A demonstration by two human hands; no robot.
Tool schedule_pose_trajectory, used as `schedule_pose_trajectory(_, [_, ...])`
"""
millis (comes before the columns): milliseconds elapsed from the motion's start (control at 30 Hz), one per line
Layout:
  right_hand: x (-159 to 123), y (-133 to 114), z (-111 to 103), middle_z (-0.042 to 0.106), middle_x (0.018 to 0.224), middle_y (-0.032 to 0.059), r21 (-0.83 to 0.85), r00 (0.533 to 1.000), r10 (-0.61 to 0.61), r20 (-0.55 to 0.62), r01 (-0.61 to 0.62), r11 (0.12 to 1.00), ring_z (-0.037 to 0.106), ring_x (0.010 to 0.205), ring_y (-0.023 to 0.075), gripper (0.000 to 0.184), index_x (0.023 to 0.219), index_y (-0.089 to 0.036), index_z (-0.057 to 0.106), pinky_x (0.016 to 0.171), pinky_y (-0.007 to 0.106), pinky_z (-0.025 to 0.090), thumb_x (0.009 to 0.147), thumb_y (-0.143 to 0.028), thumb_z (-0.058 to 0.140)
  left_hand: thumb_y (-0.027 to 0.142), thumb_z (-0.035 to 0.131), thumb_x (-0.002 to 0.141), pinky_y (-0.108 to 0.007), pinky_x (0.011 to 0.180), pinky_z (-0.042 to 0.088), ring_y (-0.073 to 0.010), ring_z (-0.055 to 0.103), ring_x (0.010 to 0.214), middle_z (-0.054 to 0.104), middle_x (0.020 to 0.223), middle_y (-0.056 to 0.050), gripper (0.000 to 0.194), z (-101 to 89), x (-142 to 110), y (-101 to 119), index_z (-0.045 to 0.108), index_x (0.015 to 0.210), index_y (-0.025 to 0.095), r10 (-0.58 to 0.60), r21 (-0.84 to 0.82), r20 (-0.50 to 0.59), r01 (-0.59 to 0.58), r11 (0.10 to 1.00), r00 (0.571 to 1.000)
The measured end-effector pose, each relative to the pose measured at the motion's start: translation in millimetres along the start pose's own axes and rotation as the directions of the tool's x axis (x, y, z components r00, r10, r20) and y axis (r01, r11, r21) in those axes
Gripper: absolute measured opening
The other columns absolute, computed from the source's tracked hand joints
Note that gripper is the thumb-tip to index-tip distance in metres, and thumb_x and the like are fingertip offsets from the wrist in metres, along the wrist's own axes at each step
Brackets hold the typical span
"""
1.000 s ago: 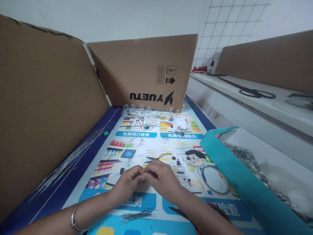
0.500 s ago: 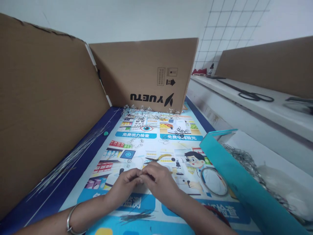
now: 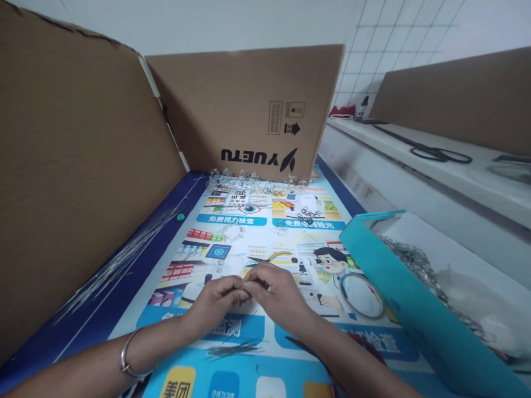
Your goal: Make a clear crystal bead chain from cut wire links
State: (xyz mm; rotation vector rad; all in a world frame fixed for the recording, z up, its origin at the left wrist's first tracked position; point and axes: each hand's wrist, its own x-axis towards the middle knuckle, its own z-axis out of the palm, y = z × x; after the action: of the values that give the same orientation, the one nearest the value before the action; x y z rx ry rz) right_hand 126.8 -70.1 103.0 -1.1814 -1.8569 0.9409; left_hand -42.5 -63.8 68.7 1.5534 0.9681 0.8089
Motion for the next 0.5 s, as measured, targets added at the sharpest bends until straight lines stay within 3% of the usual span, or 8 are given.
schedule_pose_trajectory(133, [2,15,1,0.054,0.062,-0.0027,0.166,0.978,0.199,0.057,-0.206,0.964,0.051,0.054,0.0104,0.016,0.075,-0.018,0.053,0.051,0.021,0.042,0.08,-0.033,0.05,0.021,0.05,0.08,-0.022,0.061,0.043,-0.0113,0.056,0.06,0.063,0.062,0.0,0.015,1.8,-3,3,0.061,0.073,0.015,-0.072,-0.098,0.102,0.082,0.992,0.992])
schedule_pose_trajectory(300, [6,35,-2,0.051,0.051,-0.0031,0.073,0.939,0.309,0.152,-0.322,0.944,0.045,0.04,0.0097,0.027,0.071,-0.017,0.05,0.039,0.021,0.037,0.083,-0.04,0.043,0.025,0.054,0.075,-0.019,0.044,0.038,-0.0087,0.05,0.04,0.056,0.046,0.002,0.012,0.2,-1,-3,0.056,0.069,0.014,-0.296,-0.144,0.157,0.319,0.937,0.942])
schedule_pose_trajectory(400, [2,32,-8,0.054,0.053,-0.0011,-0.033,0.931,0.298,0.209,-0.298,0.954,0.049,0.047,0.0113,0.021,0.069,-0.016,0.057,0.045,0.021,0.037,0.08,-0.032,0.049,0.029,0.059,0.073,-0.019,0.043,0.039,-0.0087,0.049,0.038,0.055,0.044,0.002,0.017,-3.3,-1,-4,0.054,0.066,0.014,-0.327,-0.222,0.177,0.361,0.906,0.928])
schedule_pose_trajectory(500, [-8,21,-7,0.061,0.069,0.002,-0.2,0.939,0.163,0.302,-0.105,0.974,0.055,0.069,0.0152,0.006,0.068,-0.017,0.06,0.06,0.023,0.039,0.073,-0.016,0.057,0.035,0.063,0.072,-0.02,0.044,0.04,-0.0085,0.05,0.039,0.058,0.048,0.0,0.025,-5.8,-2,-5,0.054,0.067,0.013,-0.317,-0.353,0.212,0.374,0.857,0.925])
